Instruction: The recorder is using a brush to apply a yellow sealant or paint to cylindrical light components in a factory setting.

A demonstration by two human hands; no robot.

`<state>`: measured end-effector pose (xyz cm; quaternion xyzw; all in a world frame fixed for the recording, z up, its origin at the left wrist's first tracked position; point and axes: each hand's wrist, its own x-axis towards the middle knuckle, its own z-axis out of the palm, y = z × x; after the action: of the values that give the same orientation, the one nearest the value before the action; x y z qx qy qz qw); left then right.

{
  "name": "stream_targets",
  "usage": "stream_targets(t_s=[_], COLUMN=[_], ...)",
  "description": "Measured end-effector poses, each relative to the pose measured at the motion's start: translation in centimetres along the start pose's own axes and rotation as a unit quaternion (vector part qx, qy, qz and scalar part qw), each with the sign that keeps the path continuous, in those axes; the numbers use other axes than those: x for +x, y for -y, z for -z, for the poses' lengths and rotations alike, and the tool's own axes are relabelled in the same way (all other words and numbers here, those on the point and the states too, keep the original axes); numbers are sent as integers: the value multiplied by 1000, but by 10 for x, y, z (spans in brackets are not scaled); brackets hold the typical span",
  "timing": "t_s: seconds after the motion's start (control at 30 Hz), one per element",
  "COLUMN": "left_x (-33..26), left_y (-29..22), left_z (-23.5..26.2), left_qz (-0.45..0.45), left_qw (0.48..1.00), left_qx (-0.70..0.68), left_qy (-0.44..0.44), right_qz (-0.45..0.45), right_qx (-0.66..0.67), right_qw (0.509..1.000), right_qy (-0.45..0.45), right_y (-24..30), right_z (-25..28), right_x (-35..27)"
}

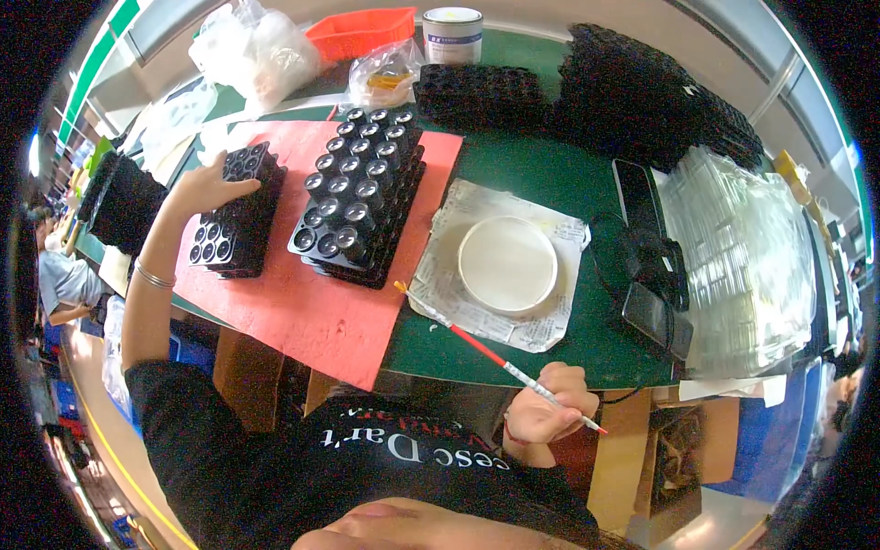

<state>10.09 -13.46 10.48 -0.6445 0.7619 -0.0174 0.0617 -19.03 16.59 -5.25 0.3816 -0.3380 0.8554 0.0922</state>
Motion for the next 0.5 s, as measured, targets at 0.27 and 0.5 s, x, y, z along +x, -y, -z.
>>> stream_targets(t_s=[0.27,0.5], left_x=[10,15], left_y=[1,-3], left_z=[5,18], left_qz=[-31,-12], left_qw=[999,997], left_qx=[-3,3], left_qy=[16,76], right_qz=[3,9], right_qx=[-17,-19], right_qw=[1000,1000], right_qy=[-10,-11], right_y=[1,2], right_z=[1,-2], right_x=[-2,-2])
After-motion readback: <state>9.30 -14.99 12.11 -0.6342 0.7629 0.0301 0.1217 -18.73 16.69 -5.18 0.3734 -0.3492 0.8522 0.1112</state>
